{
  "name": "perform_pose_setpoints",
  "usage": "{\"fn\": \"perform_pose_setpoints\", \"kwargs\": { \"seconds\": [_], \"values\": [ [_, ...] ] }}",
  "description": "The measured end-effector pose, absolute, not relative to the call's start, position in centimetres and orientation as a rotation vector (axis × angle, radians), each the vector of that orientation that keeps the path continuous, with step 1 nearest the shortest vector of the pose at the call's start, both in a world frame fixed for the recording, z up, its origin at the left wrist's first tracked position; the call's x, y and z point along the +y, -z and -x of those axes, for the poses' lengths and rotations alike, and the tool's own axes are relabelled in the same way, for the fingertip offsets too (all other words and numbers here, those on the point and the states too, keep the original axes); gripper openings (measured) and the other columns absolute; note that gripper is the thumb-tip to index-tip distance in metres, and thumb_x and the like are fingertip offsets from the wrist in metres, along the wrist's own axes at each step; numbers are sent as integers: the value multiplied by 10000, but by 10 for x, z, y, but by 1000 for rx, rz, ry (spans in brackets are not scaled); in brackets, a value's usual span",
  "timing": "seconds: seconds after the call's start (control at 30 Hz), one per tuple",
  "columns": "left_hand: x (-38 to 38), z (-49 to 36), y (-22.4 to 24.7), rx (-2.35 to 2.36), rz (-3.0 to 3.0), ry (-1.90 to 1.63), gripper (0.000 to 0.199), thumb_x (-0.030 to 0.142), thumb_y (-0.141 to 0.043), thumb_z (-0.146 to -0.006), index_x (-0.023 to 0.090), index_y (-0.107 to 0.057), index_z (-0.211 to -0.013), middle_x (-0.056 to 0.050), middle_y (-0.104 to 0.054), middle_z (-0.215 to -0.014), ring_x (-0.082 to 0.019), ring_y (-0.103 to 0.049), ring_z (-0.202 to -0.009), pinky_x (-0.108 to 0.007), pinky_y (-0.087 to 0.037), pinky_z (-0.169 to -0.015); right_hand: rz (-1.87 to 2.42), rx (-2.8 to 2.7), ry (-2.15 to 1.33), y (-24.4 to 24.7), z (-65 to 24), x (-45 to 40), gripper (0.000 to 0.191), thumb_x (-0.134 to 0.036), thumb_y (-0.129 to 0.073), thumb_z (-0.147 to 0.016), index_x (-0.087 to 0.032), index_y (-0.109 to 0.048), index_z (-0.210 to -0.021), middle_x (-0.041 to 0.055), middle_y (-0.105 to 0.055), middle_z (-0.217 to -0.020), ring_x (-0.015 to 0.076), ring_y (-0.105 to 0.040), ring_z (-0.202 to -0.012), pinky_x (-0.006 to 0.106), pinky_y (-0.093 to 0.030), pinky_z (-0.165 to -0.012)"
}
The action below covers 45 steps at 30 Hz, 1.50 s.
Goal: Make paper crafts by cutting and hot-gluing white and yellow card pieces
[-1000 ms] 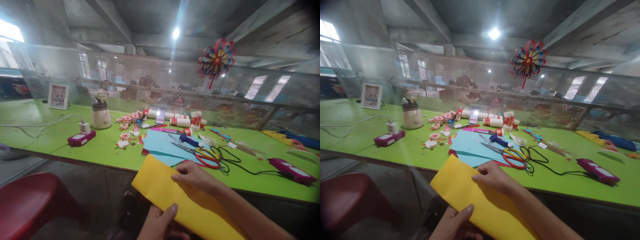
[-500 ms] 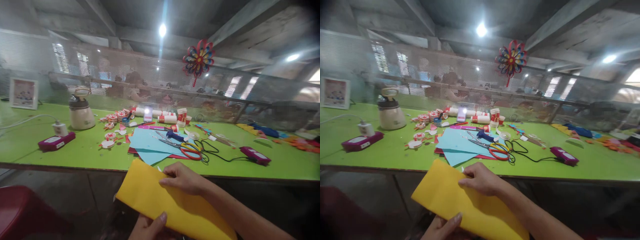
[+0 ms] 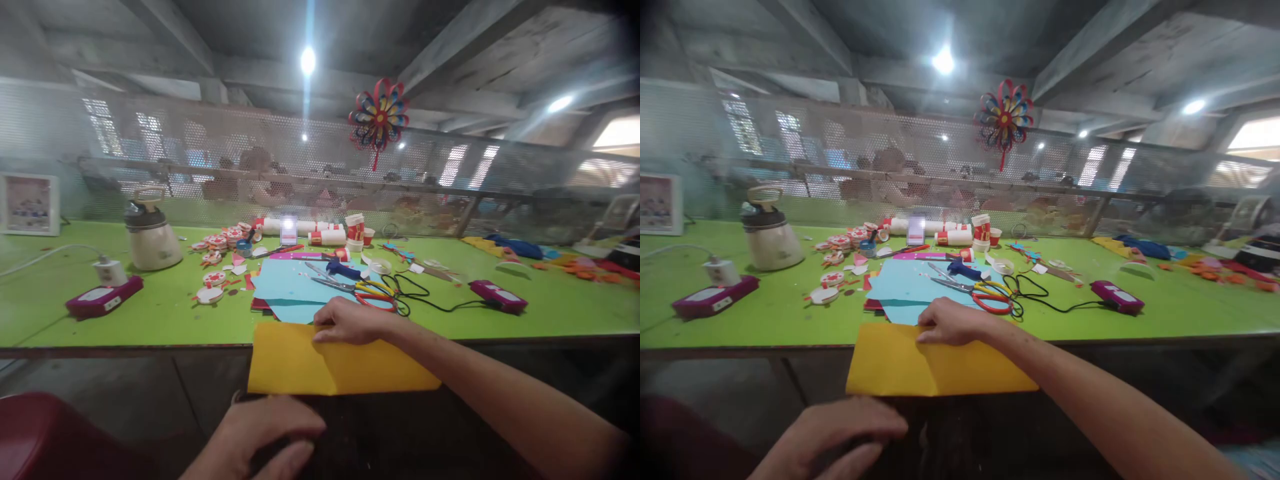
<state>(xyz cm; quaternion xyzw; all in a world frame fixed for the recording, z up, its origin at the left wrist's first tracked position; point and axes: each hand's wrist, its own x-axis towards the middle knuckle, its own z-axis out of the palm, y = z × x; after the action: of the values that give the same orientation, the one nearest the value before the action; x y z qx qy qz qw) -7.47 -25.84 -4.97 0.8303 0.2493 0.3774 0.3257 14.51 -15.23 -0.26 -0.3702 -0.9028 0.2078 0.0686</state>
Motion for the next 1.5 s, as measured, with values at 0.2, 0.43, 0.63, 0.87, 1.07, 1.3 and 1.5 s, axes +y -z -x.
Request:
{"fn": "perform_pose_setpoints", "kwargs": {
  "seconds": [0.2,0.43,0.63,0.87,1.07,1.3,1.5],
  "values": [
    [-219,60,42,699,-2614,-1297,286,65,-489,-831,167,-566,-1087,-114,-634,-1065,-194,-578,-1031,-319,-475,-894,955,-2890,-632,-11,-118,-111,254,-229,-603,-751,-145,-481,-544,-92,-318,-497,68,-292,-524,219,-212,-504],
    [-167,46,64,801,-2936,-1246,212,84,-423,-855,142,-549,-1015,-136,-591,-1073,-243,-516,-1094,-442,-445,-936,972,-2930,-631,-1,-121,-61,239,-214,-540,-754,-147,-455,-541,-89,-306,-525,61,-297,-527,196,-216,-480],
    [-167,40,74,836,-2856,-1058,234,193,-499,-847,153,-535,-1075,-157,-594,-1078,-296,-517,-1090,-490,-436,-911,1193,-2815,-413,22,-120,-62,231,-245,-561,-753,-148,-503,-551,-69,-371,-505,76,-323,-517,210,-216,-474],
    [-169,45,85,790,-2729,-915,412,247,-558,-816,118,-507,-1204,-222,-557,-1198,-373,-463,-1153,-536,-375,-948,1429,-2574,-49,36,-111,-96,159,-217,-512,-830,-155,-593,-709,44,-609,-711,146,-492,-637,254,-292,-557],
    [-169,43,91,895,-2938,-851,415,306,-551,-822,81,-518,-1169,-217,-559,-1172,-365,-464,-1142,-525,-403,-946,1433,-2486,156,51,-107,-102,160,-139,-507,-841,-139,-603,-969,95,-600,-908,231,-515,-902,325,-389,-779],
    [-176,42,86,943,-2965,-891,360,287,-583,-804,126,-532,-1122,-153,-583,-1118,-302,-483,-1119,-480,-432,-949,1134,-2391,353,54,-113,-111,169,-103,-496,-857,-132,-606,-982,103,-578,-925,247,-470,-945,418,-421,-842],
    [-176,43,87,959,-2956,-852,357,284,-529,-840,127,-523,-1161,-121,-554,-1193,-286,-459,-1153,-447,-387,-1015,984,-2415,101,58,-136,-152,187,-108,-425,-910,-135,-610,-896,84,-602,-886,201,-518,-854,360,-480,-765]
  ]
}}
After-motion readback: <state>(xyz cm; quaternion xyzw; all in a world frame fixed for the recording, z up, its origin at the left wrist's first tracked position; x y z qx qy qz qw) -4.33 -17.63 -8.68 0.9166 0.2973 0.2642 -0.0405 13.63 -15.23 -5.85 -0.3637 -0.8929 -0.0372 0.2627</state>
